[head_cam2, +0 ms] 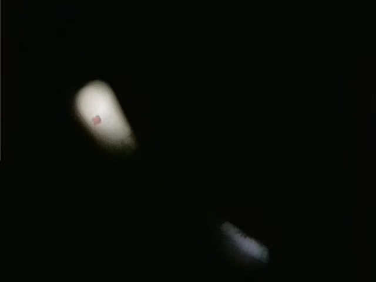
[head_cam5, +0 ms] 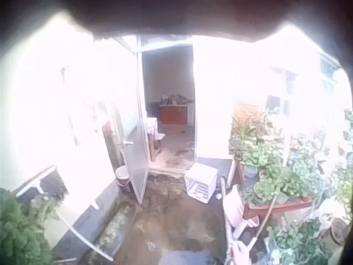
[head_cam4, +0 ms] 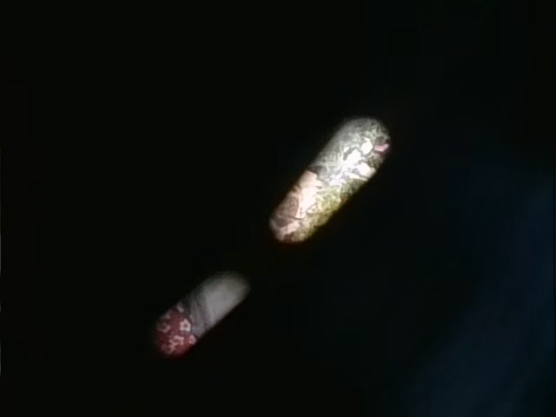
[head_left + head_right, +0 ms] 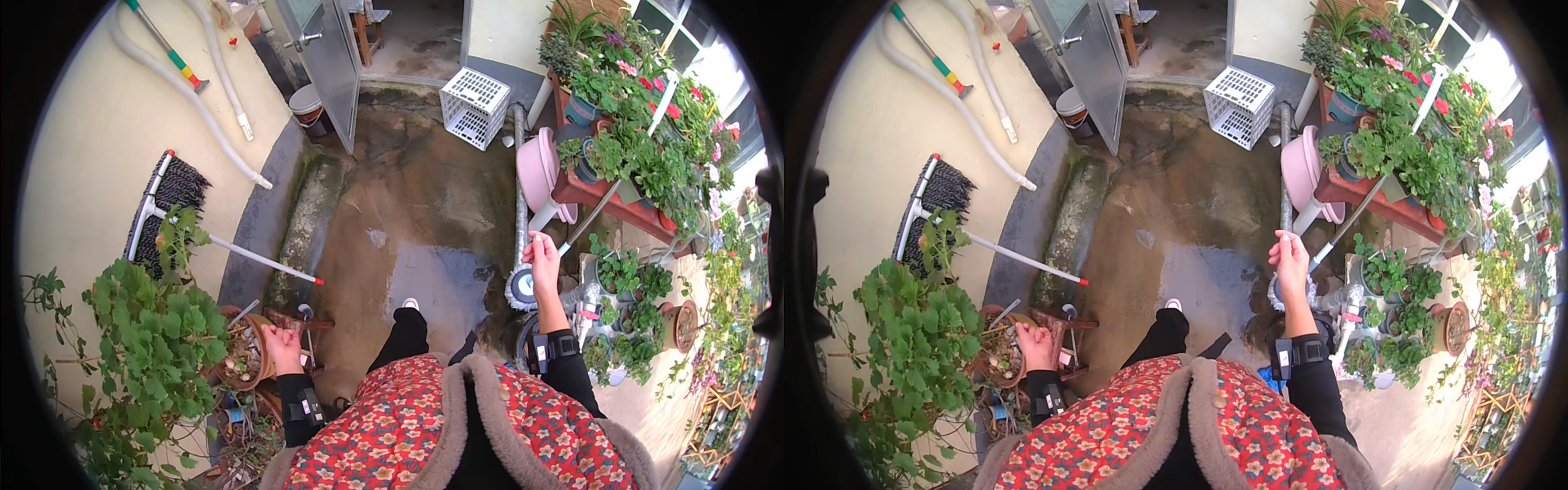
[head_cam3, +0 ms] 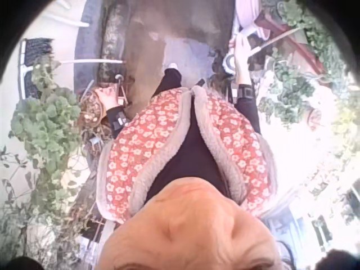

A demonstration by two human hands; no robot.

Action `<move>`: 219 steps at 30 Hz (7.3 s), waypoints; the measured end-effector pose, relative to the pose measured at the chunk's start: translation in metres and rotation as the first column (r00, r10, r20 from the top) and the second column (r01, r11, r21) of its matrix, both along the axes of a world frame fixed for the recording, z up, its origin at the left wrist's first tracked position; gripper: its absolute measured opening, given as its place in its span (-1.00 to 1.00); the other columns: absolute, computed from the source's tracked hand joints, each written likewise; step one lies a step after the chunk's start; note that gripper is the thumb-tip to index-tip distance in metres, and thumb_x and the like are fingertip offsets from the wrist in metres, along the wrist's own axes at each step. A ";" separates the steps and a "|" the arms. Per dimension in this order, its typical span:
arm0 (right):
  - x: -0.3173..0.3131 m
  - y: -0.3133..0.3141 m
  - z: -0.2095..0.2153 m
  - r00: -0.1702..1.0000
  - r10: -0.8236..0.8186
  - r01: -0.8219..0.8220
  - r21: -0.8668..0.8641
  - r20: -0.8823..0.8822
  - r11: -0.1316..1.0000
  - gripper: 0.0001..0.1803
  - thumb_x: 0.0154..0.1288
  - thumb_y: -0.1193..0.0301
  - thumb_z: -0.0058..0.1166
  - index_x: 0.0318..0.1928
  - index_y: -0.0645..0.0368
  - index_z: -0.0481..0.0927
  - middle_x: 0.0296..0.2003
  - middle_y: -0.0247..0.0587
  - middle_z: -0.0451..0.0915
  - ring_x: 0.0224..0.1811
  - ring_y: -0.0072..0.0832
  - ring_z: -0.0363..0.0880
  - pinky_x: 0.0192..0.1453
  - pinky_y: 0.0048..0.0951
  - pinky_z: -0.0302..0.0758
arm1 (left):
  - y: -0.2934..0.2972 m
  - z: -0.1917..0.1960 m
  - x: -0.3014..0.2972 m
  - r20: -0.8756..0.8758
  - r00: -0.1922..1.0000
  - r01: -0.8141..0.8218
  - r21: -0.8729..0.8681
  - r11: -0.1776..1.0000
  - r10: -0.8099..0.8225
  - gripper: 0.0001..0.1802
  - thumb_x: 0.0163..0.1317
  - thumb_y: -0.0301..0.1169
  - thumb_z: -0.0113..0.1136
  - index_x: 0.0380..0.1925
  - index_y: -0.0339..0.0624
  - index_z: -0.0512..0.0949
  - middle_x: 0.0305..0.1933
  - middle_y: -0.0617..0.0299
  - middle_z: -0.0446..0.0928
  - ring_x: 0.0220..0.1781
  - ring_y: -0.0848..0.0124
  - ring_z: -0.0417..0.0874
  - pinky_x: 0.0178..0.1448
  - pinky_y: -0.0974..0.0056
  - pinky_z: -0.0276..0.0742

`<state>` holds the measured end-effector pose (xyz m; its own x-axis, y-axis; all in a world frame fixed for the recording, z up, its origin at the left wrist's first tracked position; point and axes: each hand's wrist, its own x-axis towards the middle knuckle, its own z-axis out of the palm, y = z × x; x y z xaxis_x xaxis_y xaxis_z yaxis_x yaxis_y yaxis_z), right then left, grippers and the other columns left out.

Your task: The person sweeps debris into a dustpan using a broom, then carries the dustpan outside and returns. Later, the person opens a washing machine, removes a pink shirt and a red garment, and hangs each on a hanger.

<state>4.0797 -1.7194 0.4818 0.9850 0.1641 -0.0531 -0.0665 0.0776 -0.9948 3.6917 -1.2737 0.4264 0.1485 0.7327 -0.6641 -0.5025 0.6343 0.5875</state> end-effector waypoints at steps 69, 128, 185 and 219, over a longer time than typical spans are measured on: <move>1.753 1.016 -0.131 0.905 0.210 -0.280 -0.147 -0.371 0.949 -0.73 0.47 0.25 -0.06 -0.07 0.16 0.57 -0.51 -0.39 0.53 -0.50 -0.66 0.48 -0.40 -0.59 0.47 | 0.803 -0.075 1.960 0.069 0.748 0.656 -0.225 0.720 -0.660 -0.63 0.40 0.01 -0.01 -0.53 0.10 0.35 -0.73 0.50 0.07 -0.73 0.56 0.03 -0.45 0.33 0.22; 3.023 1.117 -0.020 0.936 -0.259 0.345 -0.773 0.239 0.533 -0.71 0.33 0.45 -0.10 -0.02 0.05 0.61 -0.31 0.05 0.65 -0.19 -0.03 0.64 -0.10 -0.17 0.54 | 1.246 0.094 3.548 0.192 0.635 0.735 0.145 0.662 -0.748 -0.61 0.42 -0.02 -0.03 -0.53 0.05 0.34 -0.72 0.48 0.05 -0.75 0.57 -0.01 -0.47 0.41 0.22; 3.918 1.425 0.076 0.864 0.460 0.034 -0.934 0.206 0.356 -0.69 0.31 0.18 0.01 -0.34 0.14 0.65 -0.33 -0.15 0.60 -0.17 -0.15 0.54 -0.07 -0.18 0.45 | 1.463 0.064 4.144 0.114 0.799 0.594 -0.007 0.804 -0.590 -0.61 0.43 -0.01 -0.06 -0.49 0.01 0.36 -0.73 0.50 0.04 -0.75 0.58 -0.03 -0.46 0.40 0.22; 4.060 1.458 0.179 0.559 0.349 0.545 -0.651 0.752 0.529 -0.59 0.25 0.46 0.06 0.14 0.07 0.50 0.13 -0.11 0.50 0.18 -0.13 0.43 0.27 -0.17 0.32 | 1.454 0.058 4.104 0.077 0.871 0.489 -0.023 0.872 -0.486 -0.61 0.44 -0.02 -0.07 -0.49 0.01 0.36 -0.71 0.48 0.03 -0.74 0.57 -0.03 -0.45 0.38 0.25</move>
